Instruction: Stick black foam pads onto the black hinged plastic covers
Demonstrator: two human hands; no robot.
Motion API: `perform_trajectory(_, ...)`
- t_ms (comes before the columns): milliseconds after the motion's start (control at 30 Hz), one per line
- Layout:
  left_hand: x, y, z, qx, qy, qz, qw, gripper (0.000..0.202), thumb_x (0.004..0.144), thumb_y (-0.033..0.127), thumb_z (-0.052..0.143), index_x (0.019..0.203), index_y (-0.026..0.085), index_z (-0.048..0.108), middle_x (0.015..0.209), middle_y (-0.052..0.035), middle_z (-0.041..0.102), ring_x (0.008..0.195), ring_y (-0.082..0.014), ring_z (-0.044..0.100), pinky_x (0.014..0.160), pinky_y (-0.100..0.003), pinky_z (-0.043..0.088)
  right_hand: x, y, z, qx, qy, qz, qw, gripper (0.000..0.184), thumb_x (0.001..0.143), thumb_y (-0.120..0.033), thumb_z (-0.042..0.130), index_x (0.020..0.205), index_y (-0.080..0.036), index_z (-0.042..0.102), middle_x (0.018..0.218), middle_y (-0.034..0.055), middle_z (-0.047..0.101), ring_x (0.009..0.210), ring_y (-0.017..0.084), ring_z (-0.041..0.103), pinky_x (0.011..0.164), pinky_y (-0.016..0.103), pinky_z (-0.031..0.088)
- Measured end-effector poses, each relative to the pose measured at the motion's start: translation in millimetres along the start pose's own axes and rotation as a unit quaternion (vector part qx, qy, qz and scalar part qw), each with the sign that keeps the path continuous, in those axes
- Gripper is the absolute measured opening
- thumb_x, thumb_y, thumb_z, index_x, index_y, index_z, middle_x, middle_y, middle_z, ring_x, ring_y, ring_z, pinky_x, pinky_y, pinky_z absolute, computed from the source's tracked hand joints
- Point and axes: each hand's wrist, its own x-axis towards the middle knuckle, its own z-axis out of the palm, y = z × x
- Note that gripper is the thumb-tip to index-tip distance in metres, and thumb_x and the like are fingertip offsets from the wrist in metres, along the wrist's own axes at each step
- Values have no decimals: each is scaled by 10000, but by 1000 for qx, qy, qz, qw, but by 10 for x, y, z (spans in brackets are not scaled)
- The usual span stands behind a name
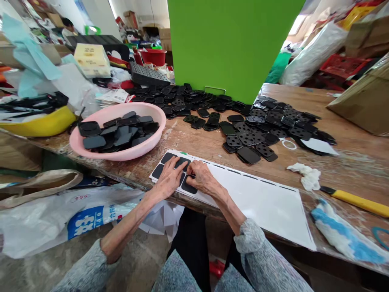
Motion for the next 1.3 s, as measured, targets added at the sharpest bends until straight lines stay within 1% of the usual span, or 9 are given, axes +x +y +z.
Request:
perform_trajectory(67,-4,-15,19,10,10,6,1000,406,920,187,360,1251,177,594,1345,-147,478,1312,-310,377,1073,-534,355,-39,-12,13,2,3,-4,1000,101,738,-101,529,791,-181,556,852,48,600,828,200,510,794,321,376)
perform_trajectory(233,-9,-28,80,17,46,7,999,396,923,189,366,1233,209,611,1325,-130,497,1298,-305,399,1057,-526,386,-140,-106,47,-26,21,16,999,244,789,-87,473,997,-156,582,982,109,609,944,251,495,831,373,354)
perform_trajectory(367,-2,0,104,27,48,3,998,396,924,191,367,1229,191,618,1317,-146,505,1287,-314,417,1050,-520,397,-116,-106,43,-45,20,25,998,223,781,-83,473,950,-147,604,1009,131,598,957,267,491,816,382,352)
perform_trajectory(500,-8,91,98,46,39,-12,998,407,920,172,362,1237,157,615,1335,-172,498,1300,-326,408,1058,-520,388,-100,-51,9,-42,8,17,999,134,743,-98,519,827,-165,600,938,92,594,898,238,500,777,350,361)
perform_trajectory(700,-7,226,124,62,35,-34,997,407,903,140,392,1244,158,613,1343,-170,506,1314,-324,405,1067,-503,383,-206,-12,-12,-57,17,22,998,207,790,-93,481,950,-163,592,1016,123,586,955,261,478,812,382,348)
perform_trajectory(867,-8,325,129,72,12,-41,996,422,886,107,396,1247,121,615,1344,-208,501,1317,-347,403,1075,-509,368,-212,73,-73,-47,11,18,999,149,749,-75,500,831,-177,569,949,104,594,911,249,487,812,383,349)
perform_trajectory(1000,0,372,137,72,7,-33,997,438,881,104,389,1265,147,598,1352,-187,498,1327,-336,392,1070,-521,373,-218,129,-119,-20,6,12,1000,154,718,-77,514,830,-178,547,880,67,594,850,223,495,812,376,363)
perform_trajectory(1200,29,356,287,69,58,-11,996,421,894,129,365,1220,159,629,1296,-174,536,1287,-328,434,1038,-516,407,-457,39,-178,-19,48,23,998,199,803,-38,447,889,-179,558,952,93,584,902,226,482,826,376,373)
perform_trajectory(1300,27,319,299,68,68,-2,995,418,907,156,347,1206,152,639,1279,-185,547,1266,-333,449,1018,-519,420,-714,91,-313,105,125,26,986,124,866,-110,469,876,-206,547,919,45,560,894,192,492,840,342,382)
